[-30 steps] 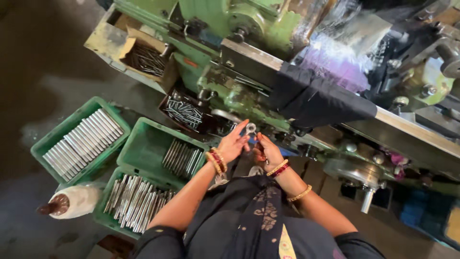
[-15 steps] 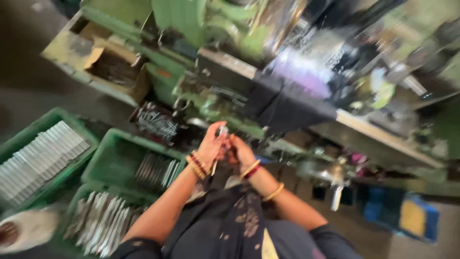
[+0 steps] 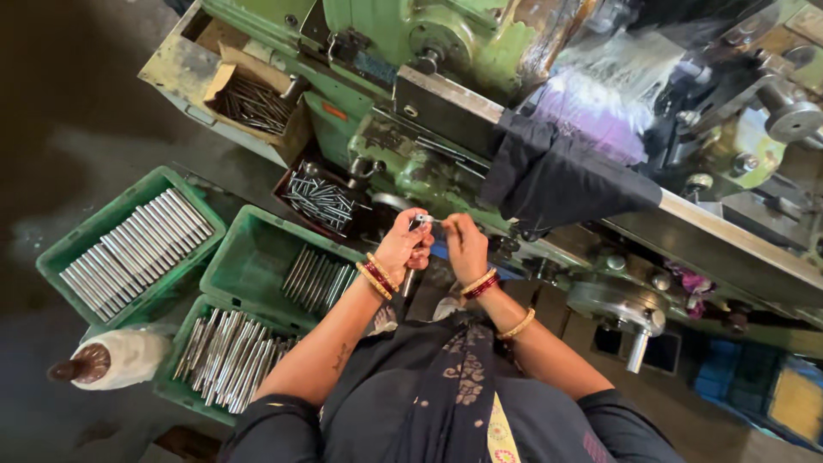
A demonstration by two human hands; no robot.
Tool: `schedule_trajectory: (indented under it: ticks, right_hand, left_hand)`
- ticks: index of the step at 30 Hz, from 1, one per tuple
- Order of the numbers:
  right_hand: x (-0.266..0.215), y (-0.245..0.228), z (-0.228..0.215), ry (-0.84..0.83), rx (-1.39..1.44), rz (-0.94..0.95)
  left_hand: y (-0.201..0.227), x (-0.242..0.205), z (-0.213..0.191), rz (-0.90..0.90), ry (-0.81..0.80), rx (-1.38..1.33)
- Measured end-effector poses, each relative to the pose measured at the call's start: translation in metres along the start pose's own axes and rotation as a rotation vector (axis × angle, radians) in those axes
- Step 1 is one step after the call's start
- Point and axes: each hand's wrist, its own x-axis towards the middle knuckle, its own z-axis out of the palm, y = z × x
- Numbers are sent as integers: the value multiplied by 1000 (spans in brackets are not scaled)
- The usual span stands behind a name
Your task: The person operates a metal turning machine, inserting metal rods into the chuck, adjusting the tool post, and running the machine to shape the rods. Finished rods are removed and placed into green bins.
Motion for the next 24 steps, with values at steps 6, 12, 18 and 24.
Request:
schedule_trajectory:
  ticks: [6, 12, 18, 24]
  right_hand:
    - [-3, 27, 16, -142, 788, 652]
    - [16, -42, 11, 99, -176, -13]
    - [52, -80, -14, -190, 814, 882]
    - [60, -91, -13, -184, 839, 850]
  left_hand:
    - [11, 6, -4, 22, 37, 98]
    - [15, 0, 15, 119, 66, 53]
    - [35, -34, 52, 1177, 329, 1375]
    - [92, -30, 73, 1327, 213, 1552]
